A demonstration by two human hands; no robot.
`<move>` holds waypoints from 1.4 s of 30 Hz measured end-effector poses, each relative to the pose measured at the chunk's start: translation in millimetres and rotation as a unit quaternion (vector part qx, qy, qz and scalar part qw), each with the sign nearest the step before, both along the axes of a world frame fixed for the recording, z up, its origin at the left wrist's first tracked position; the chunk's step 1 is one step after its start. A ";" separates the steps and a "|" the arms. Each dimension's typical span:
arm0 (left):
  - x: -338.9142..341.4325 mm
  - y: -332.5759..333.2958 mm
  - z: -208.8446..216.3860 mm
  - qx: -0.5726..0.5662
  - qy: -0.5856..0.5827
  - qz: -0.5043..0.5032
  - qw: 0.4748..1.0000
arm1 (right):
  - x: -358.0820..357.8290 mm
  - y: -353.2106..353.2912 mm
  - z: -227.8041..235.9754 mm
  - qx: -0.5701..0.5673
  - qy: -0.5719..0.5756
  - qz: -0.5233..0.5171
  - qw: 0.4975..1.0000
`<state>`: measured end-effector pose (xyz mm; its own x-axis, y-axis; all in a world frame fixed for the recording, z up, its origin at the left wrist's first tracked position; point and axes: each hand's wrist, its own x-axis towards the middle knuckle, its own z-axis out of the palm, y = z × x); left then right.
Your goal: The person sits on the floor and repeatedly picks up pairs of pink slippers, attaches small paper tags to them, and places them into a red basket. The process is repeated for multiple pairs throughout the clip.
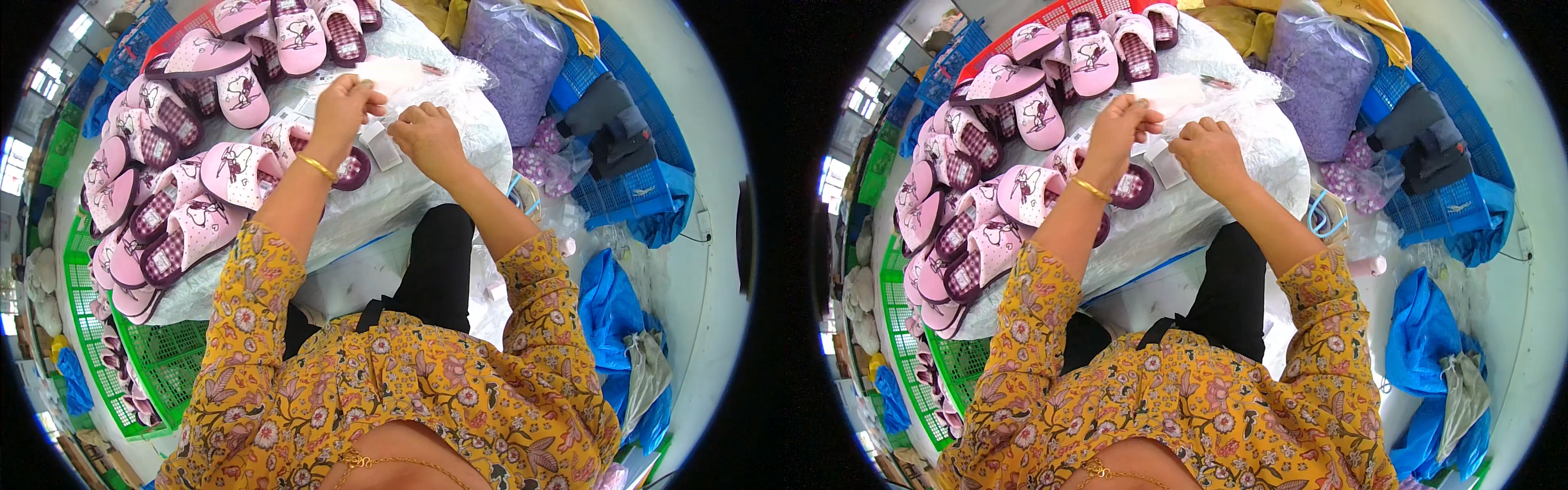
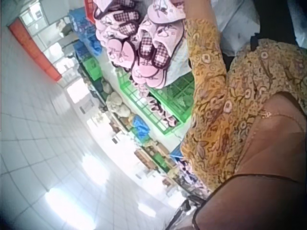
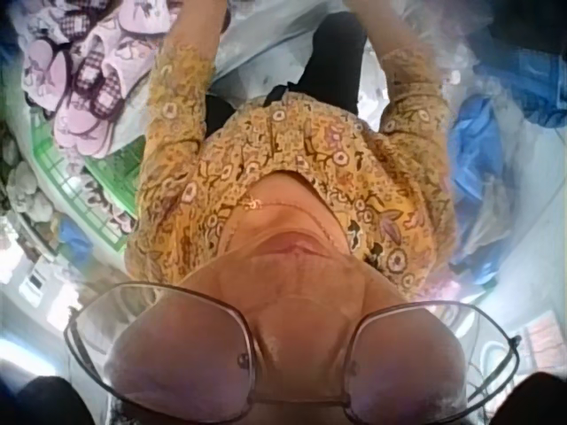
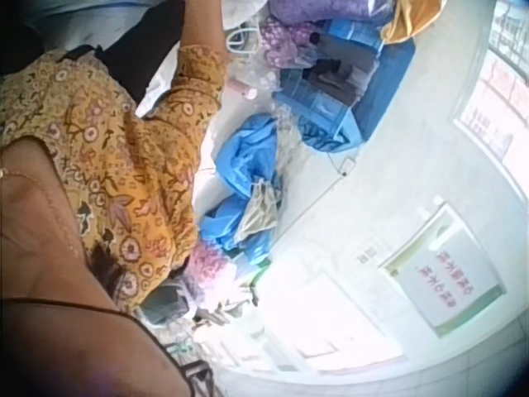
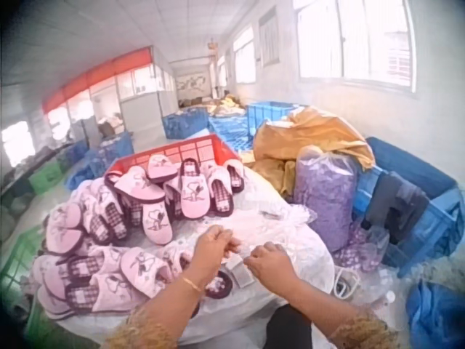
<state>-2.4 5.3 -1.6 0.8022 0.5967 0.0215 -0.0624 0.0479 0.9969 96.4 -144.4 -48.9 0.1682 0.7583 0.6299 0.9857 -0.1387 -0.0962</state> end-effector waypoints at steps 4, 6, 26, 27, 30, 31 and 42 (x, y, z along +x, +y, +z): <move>27.7 -2.6 -20.3 -0.058 0.019 -0.059 0.996 | 0.0 -0.2 -7.2 0.032 -0.016 0.036 0.999; 37.2 -3.4 -32.2 -0.115 0.011 -0.126 0.985 | -12.9 -10.4 -2.9 0.039 -0.023 0.043 0.998; -3.3 -55.3 9.9 0.147 0.058 -0.095 0.983 | -44.2 -81.3 62.8 0.122 0.588 0.001 0.800; -9.5 -60.7 12.3 0.173 0.066 -0.100 0.978 | -42.1 -79.0 60.8 0.140 0.604 0.011 0.784; -25.3 -75.2 10.5 0.253 0.081 -0.090 0.960 | -42.1 -70.8 52.7 0.179 0.640 0.038 0.746; -29.9 -77.9 11.2 0.279 0.088 -0.089 0.952 | -43.7 -70.2 53.7 0.172 0.639 0.029 0.749; -55.4 -79.4 12.7 0.198 0.042 -0.091 0.975 | -55.9 -69.9 50.4 0.200 0.652 -0.005 0.732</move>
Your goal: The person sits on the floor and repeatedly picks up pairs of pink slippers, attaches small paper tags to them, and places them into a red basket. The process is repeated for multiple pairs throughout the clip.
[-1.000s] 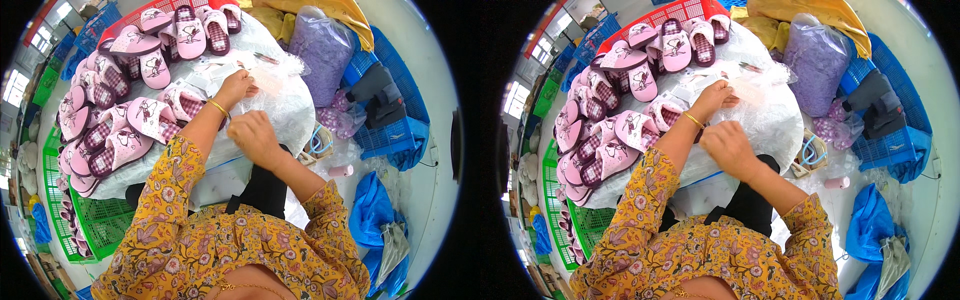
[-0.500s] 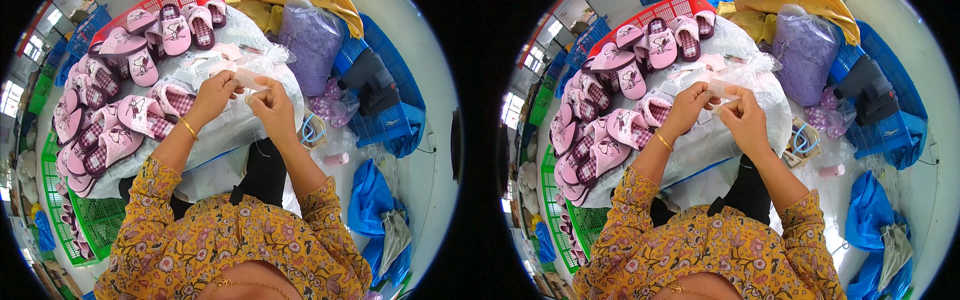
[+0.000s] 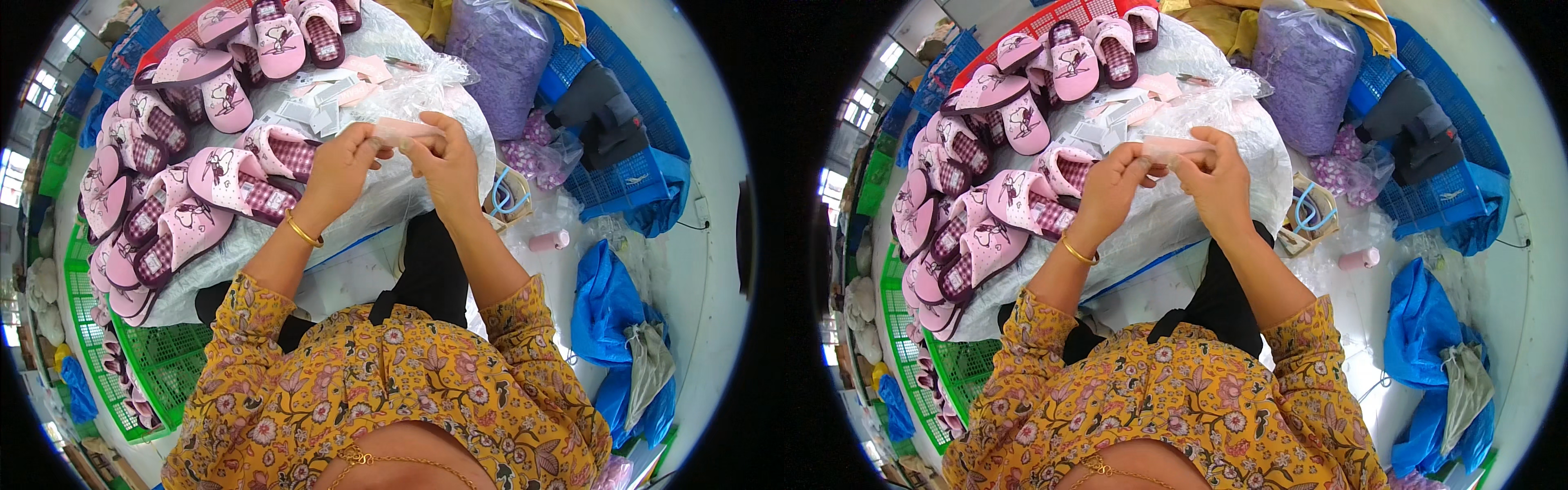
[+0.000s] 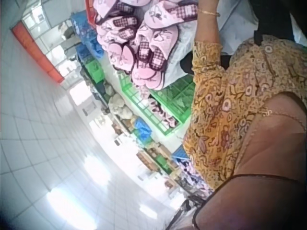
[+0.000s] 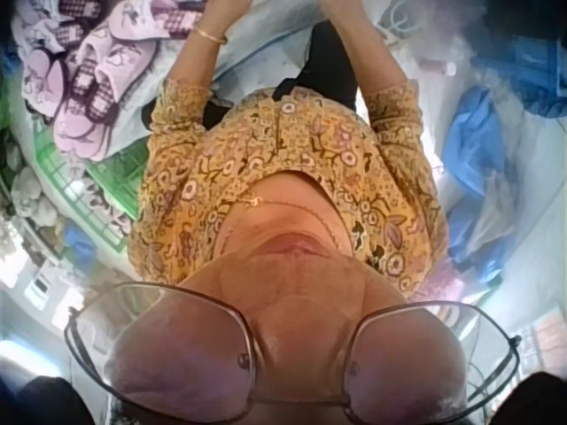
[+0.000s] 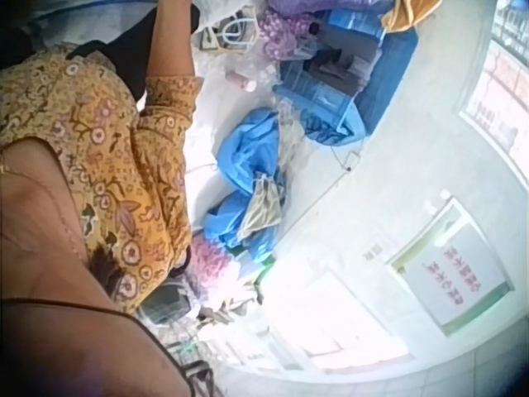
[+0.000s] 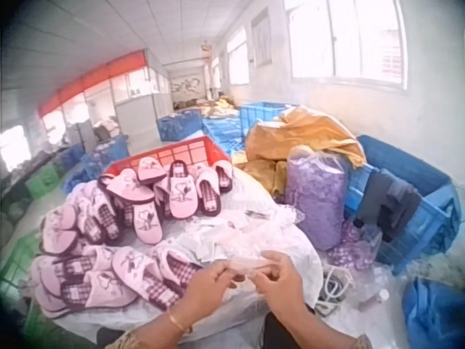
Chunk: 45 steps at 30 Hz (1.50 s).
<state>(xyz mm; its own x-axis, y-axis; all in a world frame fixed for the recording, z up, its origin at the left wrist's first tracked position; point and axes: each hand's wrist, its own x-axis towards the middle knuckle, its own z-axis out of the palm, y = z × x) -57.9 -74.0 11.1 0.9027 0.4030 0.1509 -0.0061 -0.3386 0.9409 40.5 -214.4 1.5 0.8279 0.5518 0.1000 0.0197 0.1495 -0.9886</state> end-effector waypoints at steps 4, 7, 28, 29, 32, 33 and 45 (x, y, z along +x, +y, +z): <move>-13.7 7.5 -13.8 -0.133 -0.035 0.016 0.990 | -7.1 -6.1 -8.1 0.017 0.069 -0.040 0.997; -24.5 4.8 -22.0 -0.164 -0.048 0.010 0.985 | -10.4 -5.2 -19.6 0.049 0.100 -0.035 0.993; -70.8 10.8 -30.8 -0.091 -0.050 0.003 0.995 | -33.3 -6.9 -29.6 0.081 0.227 0.024 0.970; -73.3 10.9 -30.9 -0.074 -0.046 0.000 0.996 | -33.8 -8.3 -31.2 0.083 0.229 0.031 0.969; -80.2 11.8 -27.1 -0.056 -0.037 -0.006 0.998 | -32.6 -12.5 -35.3 0.080 0.222 0.056 0.970; -85.0 16.0 -26.5 -0.057 -0.012 -0.034 0.998 | -31.8 -14.6 -36.0 0.077 0.218 0.066 0.971; -76.8 17.0 -6.5 -0.072 0.126 -0.230 0.962 | -55.0 -36.3 -21.6 -0.060 0.067 0.166 0.982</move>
